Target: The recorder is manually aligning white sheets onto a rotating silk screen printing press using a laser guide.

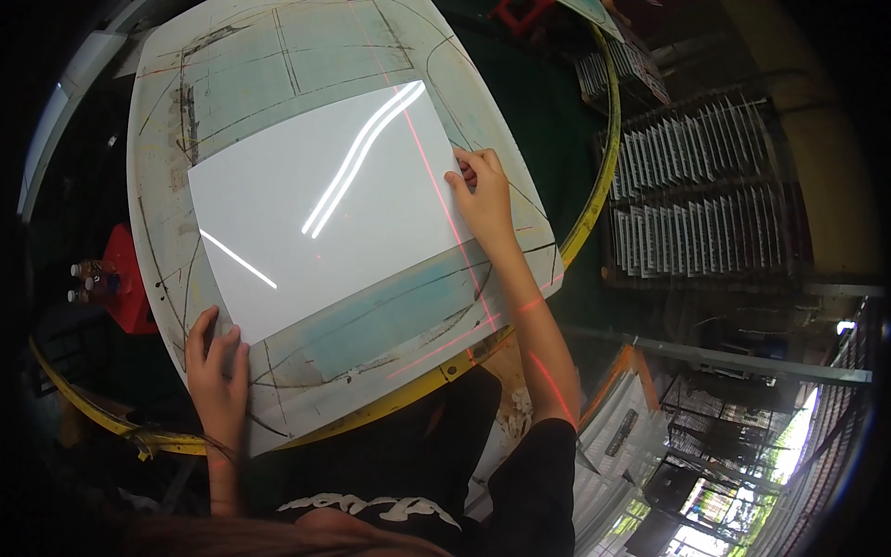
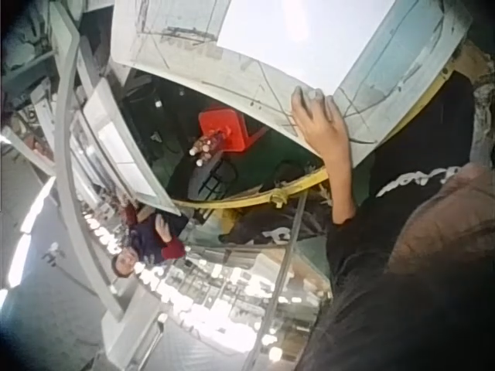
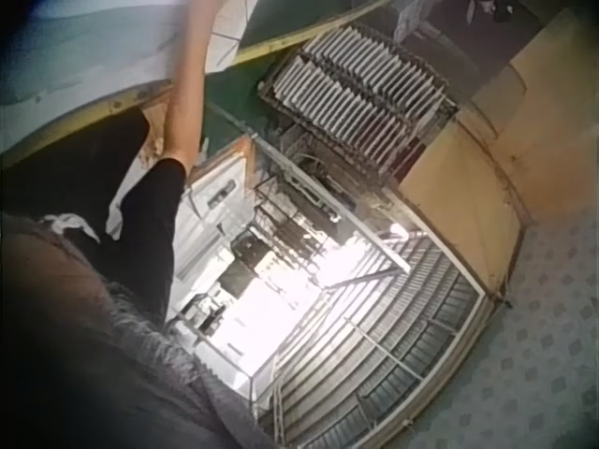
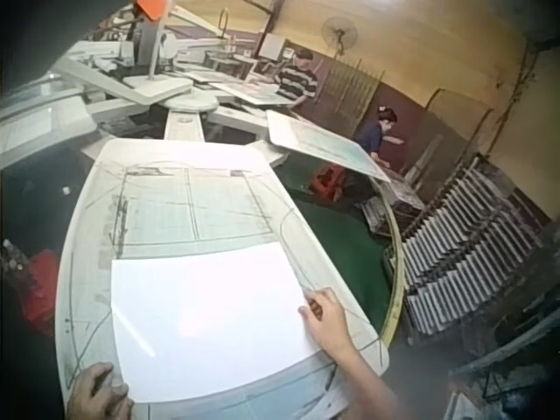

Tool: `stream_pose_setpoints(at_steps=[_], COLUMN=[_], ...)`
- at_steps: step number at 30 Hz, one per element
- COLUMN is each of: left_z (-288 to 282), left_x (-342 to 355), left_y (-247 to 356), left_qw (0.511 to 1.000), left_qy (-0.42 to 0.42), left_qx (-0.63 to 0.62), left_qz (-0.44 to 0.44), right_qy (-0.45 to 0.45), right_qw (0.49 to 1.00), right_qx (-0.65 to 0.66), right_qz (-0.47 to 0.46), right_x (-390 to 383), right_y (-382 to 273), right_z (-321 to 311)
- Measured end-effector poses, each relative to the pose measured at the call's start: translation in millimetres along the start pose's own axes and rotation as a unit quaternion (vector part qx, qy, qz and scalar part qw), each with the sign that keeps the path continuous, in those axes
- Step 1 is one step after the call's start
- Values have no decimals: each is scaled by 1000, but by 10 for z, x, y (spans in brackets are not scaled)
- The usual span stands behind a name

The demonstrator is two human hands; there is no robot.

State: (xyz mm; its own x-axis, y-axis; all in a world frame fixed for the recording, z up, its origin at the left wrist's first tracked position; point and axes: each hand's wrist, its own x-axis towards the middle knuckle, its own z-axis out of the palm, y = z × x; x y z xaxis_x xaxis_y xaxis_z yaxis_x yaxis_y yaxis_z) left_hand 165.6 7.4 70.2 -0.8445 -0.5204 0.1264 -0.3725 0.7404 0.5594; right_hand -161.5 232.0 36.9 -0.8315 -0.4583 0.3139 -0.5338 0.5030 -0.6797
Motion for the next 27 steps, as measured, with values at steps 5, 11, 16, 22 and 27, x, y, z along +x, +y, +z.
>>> stream_pose_setpoints(at_steps=[5,11,16,22,27], left_z=[49,104,34,202,272], left_x=[30,-46,-161,-342,-483], left_y=[54,-234,-171,-45,297], left_qw=[999,995,992,982,971], left_qy=[-7,-21,18,5,-36], left_qx=[-7,52,39,13,-45], left_qz=[30,84,122,189,231], right_qy=[-13,11,42,-24,20], right_qw=[995,993,977,902,878], right_qx=[-93,-108,-211,-246,-312], right_qz=[-45,-49,-7,354,363], right_x=[-17,-331,-1720,-4259,-5021], right_y=[124,-231,-344,-272,-356], right_z=[-107,-227,-1285,-2207,-2116])
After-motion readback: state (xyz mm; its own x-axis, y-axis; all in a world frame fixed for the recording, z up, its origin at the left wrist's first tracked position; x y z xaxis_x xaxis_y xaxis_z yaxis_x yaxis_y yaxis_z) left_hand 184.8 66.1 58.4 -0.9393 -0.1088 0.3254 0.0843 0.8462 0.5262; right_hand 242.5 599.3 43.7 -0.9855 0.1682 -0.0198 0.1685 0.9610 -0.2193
